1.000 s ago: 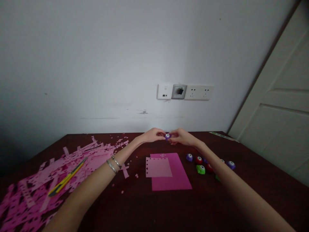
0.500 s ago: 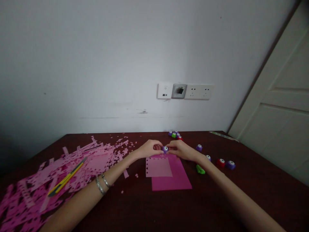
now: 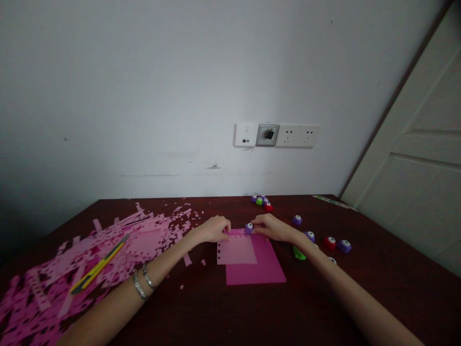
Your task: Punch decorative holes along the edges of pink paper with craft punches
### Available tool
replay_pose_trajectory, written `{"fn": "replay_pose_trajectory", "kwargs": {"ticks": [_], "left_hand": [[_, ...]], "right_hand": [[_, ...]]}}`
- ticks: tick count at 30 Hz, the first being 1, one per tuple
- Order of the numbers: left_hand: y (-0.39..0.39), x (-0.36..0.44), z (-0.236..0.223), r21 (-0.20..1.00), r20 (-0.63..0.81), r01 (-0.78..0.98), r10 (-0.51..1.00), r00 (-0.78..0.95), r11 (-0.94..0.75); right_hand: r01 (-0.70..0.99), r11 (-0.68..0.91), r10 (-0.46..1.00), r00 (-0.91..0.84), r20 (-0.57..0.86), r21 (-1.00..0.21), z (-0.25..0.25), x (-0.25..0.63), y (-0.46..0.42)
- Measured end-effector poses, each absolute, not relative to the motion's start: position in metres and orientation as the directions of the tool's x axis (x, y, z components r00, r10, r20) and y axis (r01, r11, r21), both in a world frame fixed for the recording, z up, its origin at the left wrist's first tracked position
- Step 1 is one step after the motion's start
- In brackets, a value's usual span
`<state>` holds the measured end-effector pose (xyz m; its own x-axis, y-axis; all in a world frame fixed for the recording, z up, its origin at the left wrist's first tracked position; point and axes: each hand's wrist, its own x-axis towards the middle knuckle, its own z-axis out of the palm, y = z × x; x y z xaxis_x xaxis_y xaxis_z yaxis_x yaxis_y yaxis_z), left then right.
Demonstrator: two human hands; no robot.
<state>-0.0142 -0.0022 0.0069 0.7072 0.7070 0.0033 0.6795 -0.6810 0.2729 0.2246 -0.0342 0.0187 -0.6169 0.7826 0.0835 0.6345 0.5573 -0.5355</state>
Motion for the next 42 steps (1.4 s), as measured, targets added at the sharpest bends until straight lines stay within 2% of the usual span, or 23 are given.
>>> {"fn": "replay_pose_trajectory", "kwargs": {"ticks": [9,13,21,26,36,42], "left_hand": [[0.0,-0.011,0.002,0.467,-0.11,0.701,0.751,0.651,-0.539],[0.001,-0.01,0.003,0.486,-0.128,0.71,0.762,0.635,-0.51],[-0.002,-0.021,0.029,0.621,-0.348,0.67,0.622,0.701,-0.408],[0.001,-0.032,0.04,0.648,-0.305,0.588,0.542,0.783,-0.484],[0.003,-0.049,0.063,0.704,-0.29,0.521,0.474,0.831,-0.483],[0.003,-0.047,0.066,0.824,-0.088,0.397,0.602,0.794,-0.404]], "right_hand": [[0.644,0.579,0.778,-0.62,0.103,-0.499,0.011,0.223,-0.031],[0.633,0.588,0.772,-0.625,0.116,-0.503,0.009,0.224,-0.029],[0.627,0.574,0.776,-0.622,0.106,-0.527,0.007,0.223,-0.028],[0.614,0.581,0.764,-0.638,0.097,-0.534,0.007,0.219,-0.031],[0.644,0.535,0.794,-0.604,0.064,-0.547,0.001,0.22,-0.028],[0.645,0.456,0.863,-0.488,0.128,-0.613,0.036,0.227,-0.037]]}}
